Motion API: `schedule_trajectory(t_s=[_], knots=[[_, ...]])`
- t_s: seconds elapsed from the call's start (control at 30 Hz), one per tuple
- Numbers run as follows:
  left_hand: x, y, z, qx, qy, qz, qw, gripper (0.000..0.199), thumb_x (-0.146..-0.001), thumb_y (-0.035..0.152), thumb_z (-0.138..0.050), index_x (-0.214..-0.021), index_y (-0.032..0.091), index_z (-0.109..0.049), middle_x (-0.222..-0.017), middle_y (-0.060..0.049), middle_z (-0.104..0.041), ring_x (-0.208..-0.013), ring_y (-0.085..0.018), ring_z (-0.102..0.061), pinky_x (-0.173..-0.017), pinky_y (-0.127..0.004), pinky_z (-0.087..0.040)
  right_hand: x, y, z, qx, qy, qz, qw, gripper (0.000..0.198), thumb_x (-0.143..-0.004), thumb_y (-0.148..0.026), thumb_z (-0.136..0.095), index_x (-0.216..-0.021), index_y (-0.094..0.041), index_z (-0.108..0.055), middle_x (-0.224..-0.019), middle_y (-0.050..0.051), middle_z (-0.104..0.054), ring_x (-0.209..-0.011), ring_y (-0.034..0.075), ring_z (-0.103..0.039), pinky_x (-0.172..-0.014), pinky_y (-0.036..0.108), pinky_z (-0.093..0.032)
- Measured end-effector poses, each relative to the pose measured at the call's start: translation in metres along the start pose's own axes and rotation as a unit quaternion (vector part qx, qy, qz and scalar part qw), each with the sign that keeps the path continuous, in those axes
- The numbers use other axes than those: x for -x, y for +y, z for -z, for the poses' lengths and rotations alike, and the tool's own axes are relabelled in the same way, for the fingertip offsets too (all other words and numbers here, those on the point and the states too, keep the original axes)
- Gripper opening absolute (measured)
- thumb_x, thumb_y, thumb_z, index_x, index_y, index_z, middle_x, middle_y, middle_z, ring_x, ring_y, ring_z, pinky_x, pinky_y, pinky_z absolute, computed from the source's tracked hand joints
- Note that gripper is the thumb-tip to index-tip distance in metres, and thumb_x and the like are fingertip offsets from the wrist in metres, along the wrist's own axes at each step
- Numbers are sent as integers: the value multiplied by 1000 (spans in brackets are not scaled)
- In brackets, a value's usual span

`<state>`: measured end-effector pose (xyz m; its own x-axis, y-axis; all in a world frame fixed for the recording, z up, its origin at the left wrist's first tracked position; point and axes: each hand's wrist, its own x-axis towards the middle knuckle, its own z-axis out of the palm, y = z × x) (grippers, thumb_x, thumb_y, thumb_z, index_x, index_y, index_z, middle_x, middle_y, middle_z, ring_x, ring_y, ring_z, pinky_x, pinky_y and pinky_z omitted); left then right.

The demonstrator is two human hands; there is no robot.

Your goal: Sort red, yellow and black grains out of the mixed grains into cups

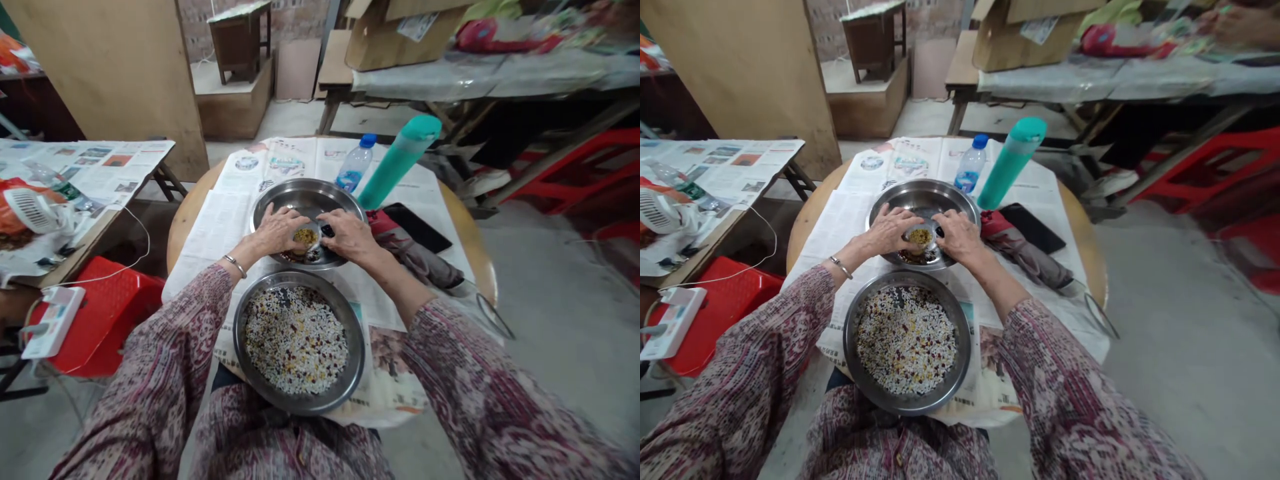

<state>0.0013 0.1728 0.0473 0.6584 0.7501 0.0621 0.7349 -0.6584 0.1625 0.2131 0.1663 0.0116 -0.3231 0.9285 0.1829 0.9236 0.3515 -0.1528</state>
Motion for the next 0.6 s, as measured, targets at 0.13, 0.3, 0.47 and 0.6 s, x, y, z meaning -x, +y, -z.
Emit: schedule_trajectory(t_s=[0.13,0.3,0.47,0.6], knots=[[0,1,0,22,-1,21,1000,53,-86,43,-70,-133,25,-55,-133,-8,-63,-131,-32,-49,-119,-62,-21,2,0,3,3,-6,-13,1000,51,-83,-25,-59,-134,-25,-60,-128,12,-64,-113,33,-58,-88,45,-51],[7,-2,-5,22,7,9,1000,62,-85,40,-69,-140,24,-47,-139,-10,-58,-136,-32,-43,-119,-62,-20,4,-6,14,20,-26,5,999,61,-79,-26,-63,-140,-25,-54,-142,13,-55,-123,37,-53,-95,51,-49],[9,-18,-10,4,42,1,999,75,-78,33,-73,-145,20,-43,-149,-14,-47,-139,-36,-38,-118,-58,-29,-1,-20,22,-7,-35,84,996,83,-76,-37,-67,-152,-21,-36,-148,16,-52,-135,37,-44,-108,60,-35],[9,-35,-15,26,42,7,999,67,-79,23,-69,-142,17,-47,-137,-16,-53,-123,-34,-55,-104,-51,-49,-7,-32,9,9,-55,80,995,73,-77,-43,-66,-144,-20,-46,-133,16,-64,-127,38,-52,-110,66,-24]])
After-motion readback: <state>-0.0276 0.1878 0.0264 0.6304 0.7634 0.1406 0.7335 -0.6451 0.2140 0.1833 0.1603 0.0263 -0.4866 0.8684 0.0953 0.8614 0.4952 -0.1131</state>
